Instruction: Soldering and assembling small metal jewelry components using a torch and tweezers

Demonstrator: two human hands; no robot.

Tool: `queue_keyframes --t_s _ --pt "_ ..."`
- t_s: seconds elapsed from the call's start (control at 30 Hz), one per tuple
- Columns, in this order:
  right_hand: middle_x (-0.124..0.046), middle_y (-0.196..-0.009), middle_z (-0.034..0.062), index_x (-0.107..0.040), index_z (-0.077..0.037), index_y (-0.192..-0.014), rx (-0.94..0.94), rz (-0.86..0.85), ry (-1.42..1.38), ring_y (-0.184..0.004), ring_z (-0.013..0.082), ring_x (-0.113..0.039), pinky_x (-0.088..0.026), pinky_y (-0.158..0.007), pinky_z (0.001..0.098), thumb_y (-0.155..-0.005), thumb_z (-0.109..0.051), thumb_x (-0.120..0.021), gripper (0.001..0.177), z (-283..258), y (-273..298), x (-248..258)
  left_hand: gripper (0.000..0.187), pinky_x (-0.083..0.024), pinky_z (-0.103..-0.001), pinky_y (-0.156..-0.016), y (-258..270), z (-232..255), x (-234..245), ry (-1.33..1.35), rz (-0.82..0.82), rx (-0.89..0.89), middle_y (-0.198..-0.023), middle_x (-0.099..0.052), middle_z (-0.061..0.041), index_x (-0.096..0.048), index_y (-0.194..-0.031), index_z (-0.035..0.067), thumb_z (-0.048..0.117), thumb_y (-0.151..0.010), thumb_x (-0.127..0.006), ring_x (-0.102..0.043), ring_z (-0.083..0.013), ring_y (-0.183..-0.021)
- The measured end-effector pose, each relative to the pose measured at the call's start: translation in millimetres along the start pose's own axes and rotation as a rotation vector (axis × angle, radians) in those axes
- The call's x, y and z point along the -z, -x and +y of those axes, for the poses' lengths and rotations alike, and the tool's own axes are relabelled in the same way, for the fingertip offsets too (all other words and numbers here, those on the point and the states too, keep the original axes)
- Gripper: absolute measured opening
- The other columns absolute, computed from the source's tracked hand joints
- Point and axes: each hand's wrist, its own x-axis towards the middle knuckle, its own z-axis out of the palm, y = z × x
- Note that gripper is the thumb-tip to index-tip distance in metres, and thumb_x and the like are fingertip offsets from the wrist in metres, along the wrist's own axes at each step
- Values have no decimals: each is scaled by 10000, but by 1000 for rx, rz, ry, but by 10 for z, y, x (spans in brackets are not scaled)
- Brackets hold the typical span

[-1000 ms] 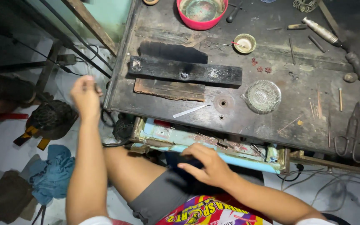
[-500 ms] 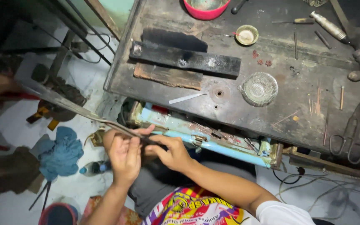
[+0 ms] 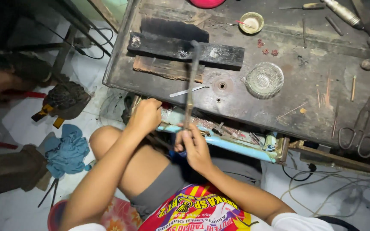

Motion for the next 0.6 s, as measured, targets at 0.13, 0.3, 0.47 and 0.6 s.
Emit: queue_keyframes --t_s 0.13,0.3,0.47,0.6 --pt "-506 -660 87 -570 59 -1305 -46 24 38 -561 176 -547 -591 -617 364 -1117 -131 -334 357 -17 186 218 219 -629 -437 -724 39 111 -190 21 127 36 -794 -727 -108 -816 -966 77 218 -800 -830 -751 -322 -843" --pt "-741 -731 172 -682 30 -1248 -112 -7 285 -623 246 -750 -626 -702 408 -1057 -133 -484 320 -164 249 457 299 -604 -400 -859 -45 196 -85 -15 -48 141 -947 -685 -98 -818 -1046 158 282 -781 -881 -664 -298 -1006" --pt "-630 -1002 201 -293 -68 -1469 -90 -48 75 -656 210 -583 -603 -690 367 -1072 -122 -485 445 -329 331 478 220 -455 -403 -846 285 346 469 401 -4 -46 -871 -706 -94 -687 -934 165 237 -785 -832 -602 -303 -881" --pt "-585 -947 211 -114 -266 -1604 -38 -168 53 -682 252 -576 -622 -762 420 -1085 -26 -450 663 -284 396 608 140 -449 -233 -372 443 840 926 1238 -125 13 -862 -682 -134 -440 -1020 77 162 -1034 -550 -626 -146 -594"
